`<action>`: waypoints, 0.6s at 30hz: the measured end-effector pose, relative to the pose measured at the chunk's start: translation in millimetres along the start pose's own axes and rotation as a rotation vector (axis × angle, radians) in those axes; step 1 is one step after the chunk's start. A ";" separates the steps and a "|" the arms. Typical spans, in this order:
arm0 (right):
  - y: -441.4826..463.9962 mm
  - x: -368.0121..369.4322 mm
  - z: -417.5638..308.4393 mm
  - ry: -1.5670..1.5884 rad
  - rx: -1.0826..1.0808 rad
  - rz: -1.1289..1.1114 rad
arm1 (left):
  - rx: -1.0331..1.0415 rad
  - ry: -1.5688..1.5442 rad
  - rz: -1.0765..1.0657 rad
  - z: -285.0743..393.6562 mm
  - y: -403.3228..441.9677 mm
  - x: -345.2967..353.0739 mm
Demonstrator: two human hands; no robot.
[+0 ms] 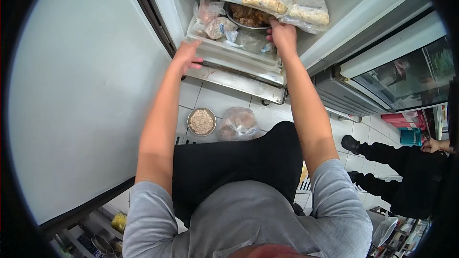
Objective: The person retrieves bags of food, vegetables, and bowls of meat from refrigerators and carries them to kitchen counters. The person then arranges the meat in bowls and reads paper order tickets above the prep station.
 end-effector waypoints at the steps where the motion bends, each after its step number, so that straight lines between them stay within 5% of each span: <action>1: 10.9 10.2 6.9 0.047 -0.074 0.000 | 0.031 -0.034 0.052 4.6 -16.8 4.8; 12: 31.1 5.7 36.3 0.089 0.302 0.015 | 0.122 0.138 -0.137 -39.9 -83.9 16.9; 18: 51.5 2.3 49.2 -0.139 0.222 -0.129 | 0.207 0.265 -0.044 -49.6 -72.5 10.1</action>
Point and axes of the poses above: each hand's wrist, its own y-axis towards the middle knuckle, its own x-axis out of the palm, z = x × y, the point moved 1 cm from there along y, towards the middle knuckle, and after that the axes turned 9 degrees about y, right-handed, at the moved point
